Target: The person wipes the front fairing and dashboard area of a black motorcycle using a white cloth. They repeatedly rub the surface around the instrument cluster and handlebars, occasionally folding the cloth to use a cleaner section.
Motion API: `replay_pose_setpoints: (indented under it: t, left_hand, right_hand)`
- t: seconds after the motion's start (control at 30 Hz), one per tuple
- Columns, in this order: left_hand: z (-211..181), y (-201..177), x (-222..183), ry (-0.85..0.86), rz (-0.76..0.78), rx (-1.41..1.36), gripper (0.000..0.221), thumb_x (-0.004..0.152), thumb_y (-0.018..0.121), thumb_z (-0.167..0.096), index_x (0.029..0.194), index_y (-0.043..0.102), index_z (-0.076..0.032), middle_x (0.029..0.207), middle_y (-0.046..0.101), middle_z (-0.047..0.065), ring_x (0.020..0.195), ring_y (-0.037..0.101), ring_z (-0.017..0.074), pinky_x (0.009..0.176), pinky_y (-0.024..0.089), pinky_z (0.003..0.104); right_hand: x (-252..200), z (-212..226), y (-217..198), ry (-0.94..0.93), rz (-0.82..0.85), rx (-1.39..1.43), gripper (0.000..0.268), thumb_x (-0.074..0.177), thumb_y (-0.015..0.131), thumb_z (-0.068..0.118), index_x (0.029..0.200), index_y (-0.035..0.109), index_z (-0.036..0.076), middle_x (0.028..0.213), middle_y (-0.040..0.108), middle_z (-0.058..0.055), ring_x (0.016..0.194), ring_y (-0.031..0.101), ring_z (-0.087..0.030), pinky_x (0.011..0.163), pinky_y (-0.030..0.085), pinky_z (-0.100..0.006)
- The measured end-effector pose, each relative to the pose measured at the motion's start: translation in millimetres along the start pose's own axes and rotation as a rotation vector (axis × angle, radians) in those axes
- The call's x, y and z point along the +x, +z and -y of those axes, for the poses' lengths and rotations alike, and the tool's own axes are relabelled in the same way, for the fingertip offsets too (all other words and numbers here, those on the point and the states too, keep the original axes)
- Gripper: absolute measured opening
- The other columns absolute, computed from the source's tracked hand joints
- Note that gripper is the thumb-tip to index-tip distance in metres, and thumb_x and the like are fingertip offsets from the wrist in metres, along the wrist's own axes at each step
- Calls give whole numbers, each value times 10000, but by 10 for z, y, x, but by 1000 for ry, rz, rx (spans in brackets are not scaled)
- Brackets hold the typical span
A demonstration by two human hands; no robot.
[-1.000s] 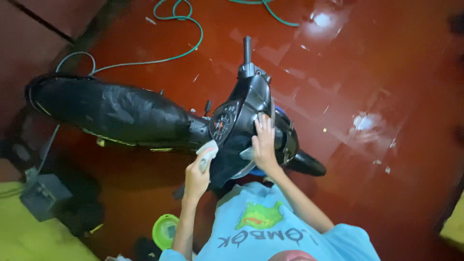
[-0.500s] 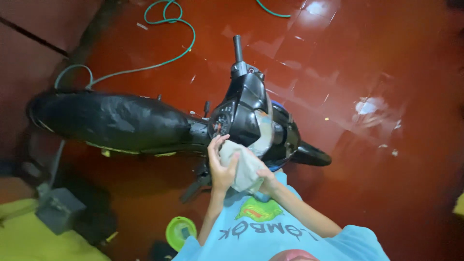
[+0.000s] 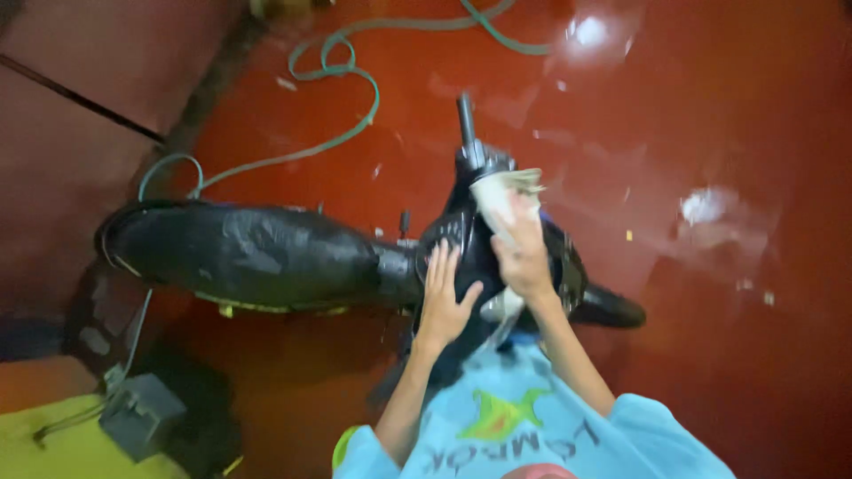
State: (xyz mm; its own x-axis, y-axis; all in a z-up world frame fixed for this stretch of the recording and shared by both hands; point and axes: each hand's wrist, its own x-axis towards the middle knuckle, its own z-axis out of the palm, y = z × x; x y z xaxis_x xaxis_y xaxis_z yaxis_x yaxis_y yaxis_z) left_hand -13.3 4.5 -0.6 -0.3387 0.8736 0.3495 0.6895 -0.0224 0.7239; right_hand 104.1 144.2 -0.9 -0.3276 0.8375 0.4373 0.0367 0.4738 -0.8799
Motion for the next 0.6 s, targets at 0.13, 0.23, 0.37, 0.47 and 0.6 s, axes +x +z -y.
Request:
replay_pose_setpoints:
  t: [0.13,0.23,0.37,0.47,0.6]
  left_hand:
    - [124,-15,-44,-94,136,-13,749,942,692,-361,1544,396,-29,1626,296,269,1492,259,480,1203,217,577]
    - [201,-13,-22,-82,161,-6,830,875,732,-425,1556,399,-86,1630,313,221,1485,284,457,1181,239,589]
    - [540,-2,136,3,115,33,798,741,796,-580,1408,559,-214,1419,513,74,1287,488,348,1091,370,524]
    - [825,58,520,72,137,-28,778,768,727,-714,1345,600,-207,1263,554,77,1247,523,338,1070,402,500]
    - [922,333,905,102,151,-43,685,962,591,-572,1473,467,-134,1485,449,219,1436,384,421,1187,300,567]
  right_hand:
    - [188,-358,186,-151,384,-575,462,962,619,292,1423,605,334,1619,426,-44,1502,325,-395,1173,170,-666]
    - [324,-508,111,-173,465,-532,515,966,587,355,1479,556,324,1614,427,-49,1490,339,-416,1153,204,-681]
    - [591,-738,85,-283,511,-504,542,976,556,449,1507,527,344,1588,473,-19,1481,383,-375,1167,227,-633]
    - [696,-849,93,-233,517,-439,518,1017,540,427,1516,526,290,1580,494,25,1503,377,-310,1192,211,-561]
    - [484,-666,-19,-304,406,-425,496,1028,601,332,1502,548,197,1574,505,-46,1486,401,-327,1198,261,-518]
